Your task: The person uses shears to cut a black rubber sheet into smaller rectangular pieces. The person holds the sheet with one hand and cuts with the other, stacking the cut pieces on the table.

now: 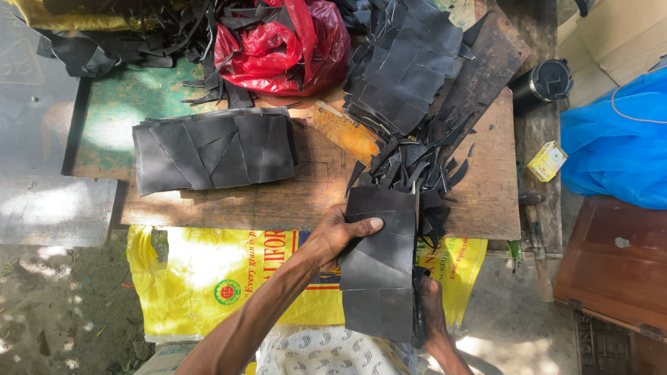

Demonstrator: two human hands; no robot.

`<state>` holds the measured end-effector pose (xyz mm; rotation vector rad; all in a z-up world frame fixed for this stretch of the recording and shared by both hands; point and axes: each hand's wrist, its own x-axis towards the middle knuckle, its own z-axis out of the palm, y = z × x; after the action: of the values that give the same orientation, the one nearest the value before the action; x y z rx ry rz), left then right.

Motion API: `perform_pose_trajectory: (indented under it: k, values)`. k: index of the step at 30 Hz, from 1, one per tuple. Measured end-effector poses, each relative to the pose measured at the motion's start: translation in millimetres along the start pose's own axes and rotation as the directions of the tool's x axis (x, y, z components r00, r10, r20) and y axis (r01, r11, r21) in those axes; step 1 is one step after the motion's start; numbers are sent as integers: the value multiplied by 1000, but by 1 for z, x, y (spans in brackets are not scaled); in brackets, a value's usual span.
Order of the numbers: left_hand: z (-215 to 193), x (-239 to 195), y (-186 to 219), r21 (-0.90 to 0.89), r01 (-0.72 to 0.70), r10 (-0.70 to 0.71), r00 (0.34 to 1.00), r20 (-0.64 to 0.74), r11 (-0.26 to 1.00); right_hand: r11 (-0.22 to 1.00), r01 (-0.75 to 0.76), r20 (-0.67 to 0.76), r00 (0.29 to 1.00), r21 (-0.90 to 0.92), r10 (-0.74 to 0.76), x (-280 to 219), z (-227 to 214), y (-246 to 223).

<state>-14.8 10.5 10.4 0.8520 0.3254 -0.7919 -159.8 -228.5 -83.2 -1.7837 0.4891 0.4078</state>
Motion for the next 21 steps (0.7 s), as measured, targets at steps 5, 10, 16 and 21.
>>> perform_pose_trajectory:
  k: [5,10,16,21]
  values:
    - [4,-4,17,48,-32,31,999,28,998,782,-281,-9,939,556,344,13,4,21]
    - [3,-1,41,8,-187,187,982,-8,982,851,-1,45,999,526,-27,28,4,-1]
    - [-9,4,48,23,-240,241,970,-26,971,713,-18,26,1000,701,0,14,6,-76]
    - [-15,1,35,-200,-187,208,974,89,962,928,38,-168,986,370,27,-1,14,-116]
